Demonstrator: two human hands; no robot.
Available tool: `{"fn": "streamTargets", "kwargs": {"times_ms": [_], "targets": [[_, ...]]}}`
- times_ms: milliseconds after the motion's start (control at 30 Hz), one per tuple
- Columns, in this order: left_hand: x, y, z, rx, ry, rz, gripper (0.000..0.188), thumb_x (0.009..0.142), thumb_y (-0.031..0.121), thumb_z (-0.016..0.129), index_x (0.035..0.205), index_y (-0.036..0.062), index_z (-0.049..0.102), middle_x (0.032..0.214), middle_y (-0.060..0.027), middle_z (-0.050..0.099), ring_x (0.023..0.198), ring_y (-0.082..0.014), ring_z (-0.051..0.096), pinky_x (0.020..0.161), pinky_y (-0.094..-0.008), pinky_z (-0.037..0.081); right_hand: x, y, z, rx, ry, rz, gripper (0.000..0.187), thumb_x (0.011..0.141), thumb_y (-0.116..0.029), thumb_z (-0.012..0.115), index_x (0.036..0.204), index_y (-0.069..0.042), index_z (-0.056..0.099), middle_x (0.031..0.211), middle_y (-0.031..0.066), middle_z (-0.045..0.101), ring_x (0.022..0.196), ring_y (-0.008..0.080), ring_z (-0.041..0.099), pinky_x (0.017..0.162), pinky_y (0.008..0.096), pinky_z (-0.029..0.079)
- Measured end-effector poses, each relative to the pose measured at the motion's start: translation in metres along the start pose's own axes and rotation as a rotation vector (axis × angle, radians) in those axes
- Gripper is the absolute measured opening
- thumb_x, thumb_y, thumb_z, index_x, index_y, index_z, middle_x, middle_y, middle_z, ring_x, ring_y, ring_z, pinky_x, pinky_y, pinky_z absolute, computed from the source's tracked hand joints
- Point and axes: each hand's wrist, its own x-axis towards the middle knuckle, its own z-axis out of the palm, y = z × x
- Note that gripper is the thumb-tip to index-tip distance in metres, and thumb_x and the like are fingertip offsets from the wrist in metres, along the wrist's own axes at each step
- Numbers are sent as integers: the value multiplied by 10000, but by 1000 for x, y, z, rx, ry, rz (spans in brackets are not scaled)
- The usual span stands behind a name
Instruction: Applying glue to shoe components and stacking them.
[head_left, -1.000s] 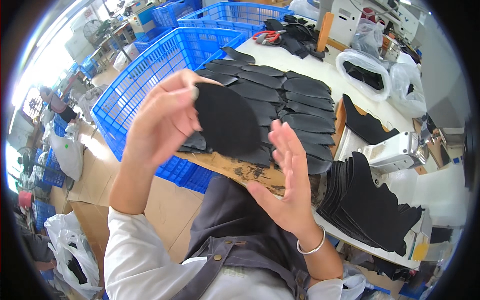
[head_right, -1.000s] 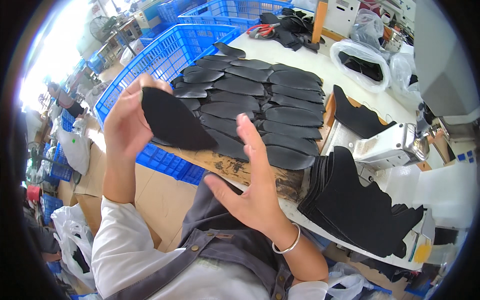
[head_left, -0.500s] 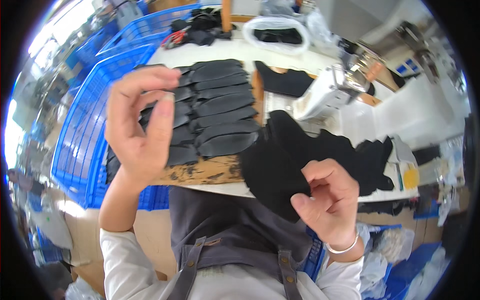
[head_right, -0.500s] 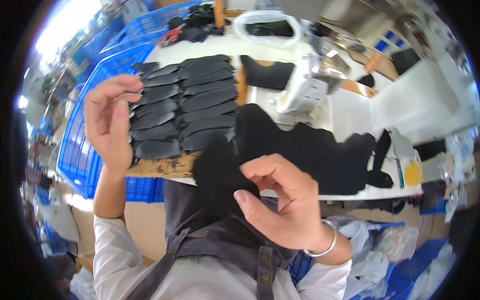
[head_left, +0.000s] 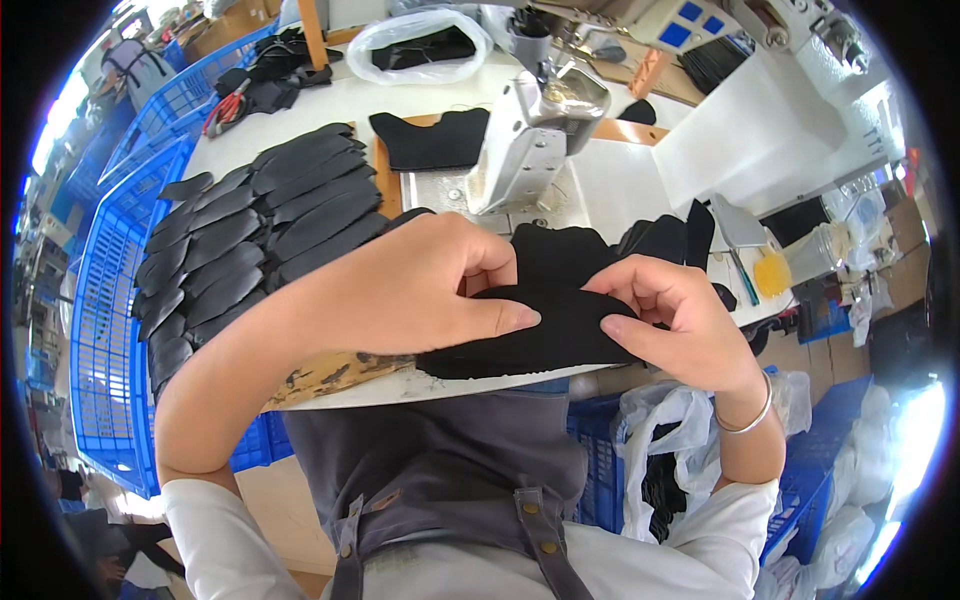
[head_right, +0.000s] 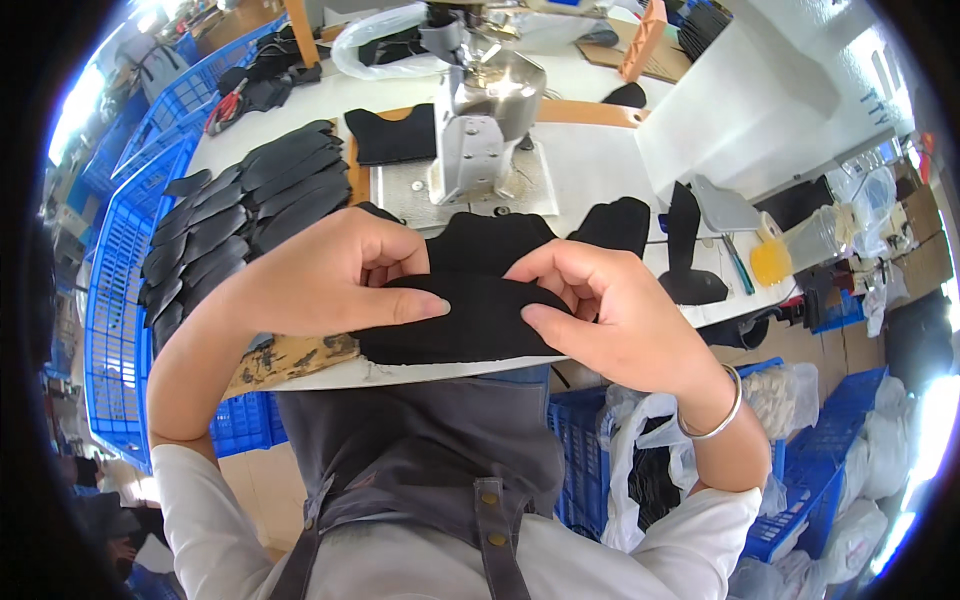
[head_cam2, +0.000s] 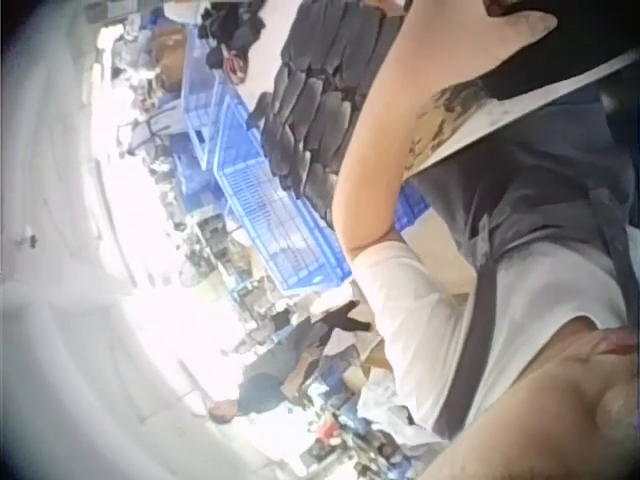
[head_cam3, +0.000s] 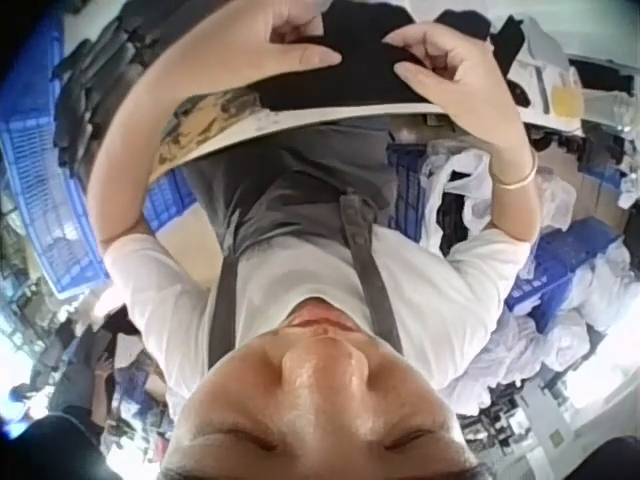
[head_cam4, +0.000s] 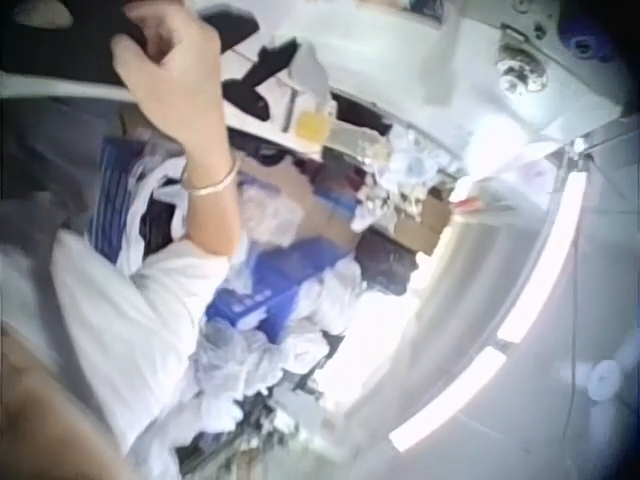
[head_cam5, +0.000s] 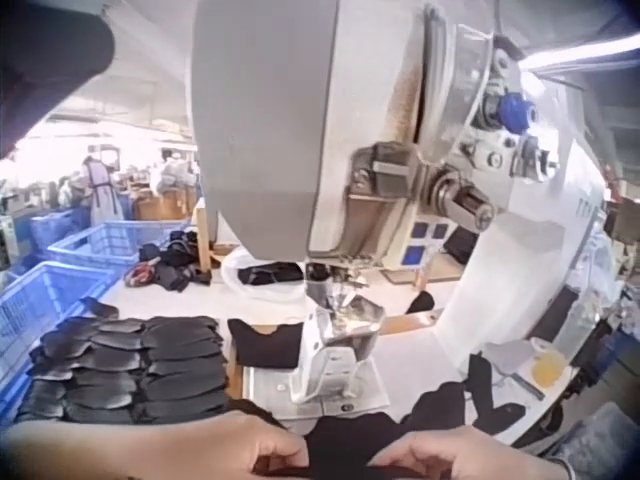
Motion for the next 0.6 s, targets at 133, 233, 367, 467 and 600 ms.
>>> {"fn": "streamTargets", "kwargs": {"times_ms": [133,233,367,467,600], "targets": [[7,8,11,178,52,-30,334,798,253,718,699,1,521,528,-15,413,495,-73,366,455,-271,296,-1,3,-2,-32,53,35,311,742,8,714,1031,2,598,697,-54,439,611,-2,409,535,159,331],[9,7,11,254,64,-23,376,765,279,744,681,-3,510,519,-31,410,481,-84,363,447,-281,288,1,2,-1,-138,39,8,340,724,-6,736,1036,-12,601,672,-50,438,596,1,408,531,162,325],[10,12,14,213,64,-157,398,737,285,768,657,-4,505,514,-43,396,458,-85,340,436,-270,280,0,9,-3,-150,73,-13,364,702,-14,748,1039,-27,611,654,-51,435,585,13,400,515,177,303],[9,14,18,263,89,-192,395,724,280,775,660,0,504,508,-31,398,461,-76,349,437,-255,282,0,11,-4,-167,80,-51,368,692,-23,755,1033,-23,618,655,-50,428,583,19,381,515,178,295],[10,10,20,225,122,-152,394,712,274,784,667,3,501,497,-41,404,450,-74,355,426,-260,272,1,10,-8,-214,64,-67,333,721,-74,738,1021,-28,599,597,6,465,522,66,392,483,231,334]]}}
